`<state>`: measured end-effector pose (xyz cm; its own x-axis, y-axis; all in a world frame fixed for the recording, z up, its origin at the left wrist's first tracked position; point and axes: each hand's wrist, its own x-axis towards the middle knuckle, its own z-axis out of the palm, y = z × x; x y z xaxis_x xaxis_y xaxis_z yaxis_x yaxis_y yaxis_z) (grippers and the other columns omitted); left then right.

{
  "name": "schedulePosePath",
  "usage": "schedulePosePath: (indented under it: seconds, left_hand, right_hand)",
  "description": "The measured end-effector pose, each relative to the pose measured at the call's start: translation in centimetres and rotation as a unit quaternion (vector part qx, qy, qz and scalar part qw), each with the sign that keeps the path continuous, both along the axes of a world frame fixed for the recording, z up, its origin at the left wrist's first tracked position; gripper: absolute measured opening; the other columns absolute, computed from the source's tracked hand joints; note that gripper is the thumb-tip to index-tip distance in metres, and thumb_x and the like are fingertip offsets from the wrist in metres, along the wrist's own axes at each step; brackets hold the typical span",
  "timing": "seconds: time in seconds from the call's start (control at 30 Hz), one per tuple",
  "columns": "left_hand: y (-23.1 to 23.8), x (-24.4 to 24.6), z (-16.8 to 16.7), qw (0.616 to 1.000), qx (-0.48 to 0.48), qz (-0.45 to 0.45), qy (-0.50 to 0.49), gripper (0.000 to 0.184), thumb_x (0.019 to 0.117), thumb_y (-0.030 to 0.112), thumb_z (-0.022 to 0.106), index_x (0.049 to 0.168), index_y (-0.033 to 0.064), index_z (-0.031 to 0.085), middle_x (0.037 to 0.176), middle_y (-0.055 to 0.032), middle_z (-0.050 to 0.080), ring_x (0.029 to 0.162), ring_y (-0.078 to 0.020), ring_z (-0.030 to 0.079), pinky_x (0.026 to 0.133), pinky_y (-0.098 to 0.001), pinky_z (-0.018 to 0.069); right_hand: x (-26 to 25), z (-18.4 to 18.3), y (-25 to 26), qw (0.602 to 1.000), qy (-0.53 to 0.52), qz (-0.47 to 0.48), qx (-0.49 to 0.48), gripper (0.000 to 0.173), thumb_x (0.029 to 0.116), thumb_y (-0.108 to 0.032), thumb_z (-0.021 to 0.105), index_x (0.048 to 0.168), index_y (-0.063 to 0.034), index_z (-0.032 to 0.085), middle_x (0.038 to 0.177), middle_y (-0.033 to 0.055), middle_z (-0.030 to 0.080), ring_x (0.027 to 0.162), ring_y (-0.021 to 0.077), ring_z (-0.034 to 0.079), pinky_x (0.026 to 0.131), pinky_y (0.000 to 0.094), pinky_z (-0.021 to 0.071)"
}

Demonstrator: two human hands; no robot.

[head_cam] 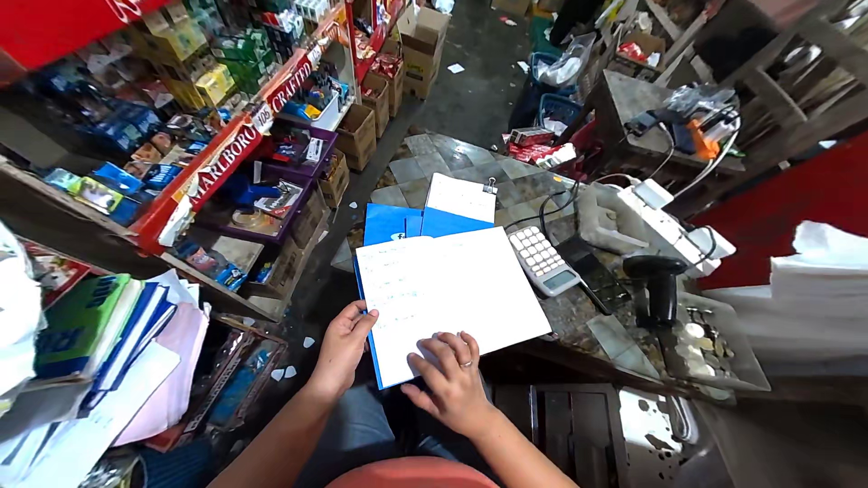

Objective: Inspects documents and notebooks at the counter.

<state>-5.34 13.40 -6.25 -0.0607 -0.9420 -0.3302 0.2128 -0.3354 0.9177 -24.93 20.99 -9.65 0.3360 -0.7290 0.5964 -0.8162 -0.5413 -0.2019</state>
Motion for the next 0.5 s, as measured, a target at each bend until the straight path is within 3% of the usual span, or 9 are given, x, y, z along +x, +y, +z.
schedulePosePath:
  seconds: [0.2,0.37,0.5]
  left_hand:
    - [-0.04,0.12,-0.04,1.0,-0.002,-0.002,0.012,0.042,0.1048,0.003,0.051,0.146,0.0034,0.045,0.1,-0.0121,0.074,0.081,-0.0177,0.075,0.065,-0.0297,0.0623]
    - [-0.11,0.17,0.3,1.0,-0.01,-0.006,0.019,0.054,0.1005,-0.003,0.056,0.151,0.0037,0.039,0.098,-0.0114,0.075,0.084,-0.0176,0.075,0.071,-0.0308,0.0635]
    - [-0.27,0.24,0.35,1.0,-0.006,-0.007,0.007,0.057,0.0978,-0.008,0.058,0.15,0.0029,0.038,0.098,-0.0111,0.076,0.083,-0.0165,0.076,0.07,-0.0289,0.063]
  right_hand:
    - [0.13,-0.34,-0.06,1.0,0.022,0.015,0.012,0.029,0.1014,-0.047,0.056,0.117,-0.0259,0.068,0.121,0.0049,0.066,0.122,0.0251,0.058,0.114,0.0515,0.0336]
    - [-0.16,-0.69,-0.16,0.998,0.043,0.034,0.021,0.023,0.1017,-0.037,0.058,0.118,-0.0249,0.069,0.119,0.0054,0.067,0.117,0.0247,0.061,0.11,0.0515,0.0379]
    - [-0.16,-0.55,-0.28,0.998,0.042,0.041,0.026,0.023,0.1025,-0.037,0.056,0.116,-0.0243,0.07,0.117,0.005,0.068,0.116,0.0243,0.061,0.109,0.0516,0.0379]
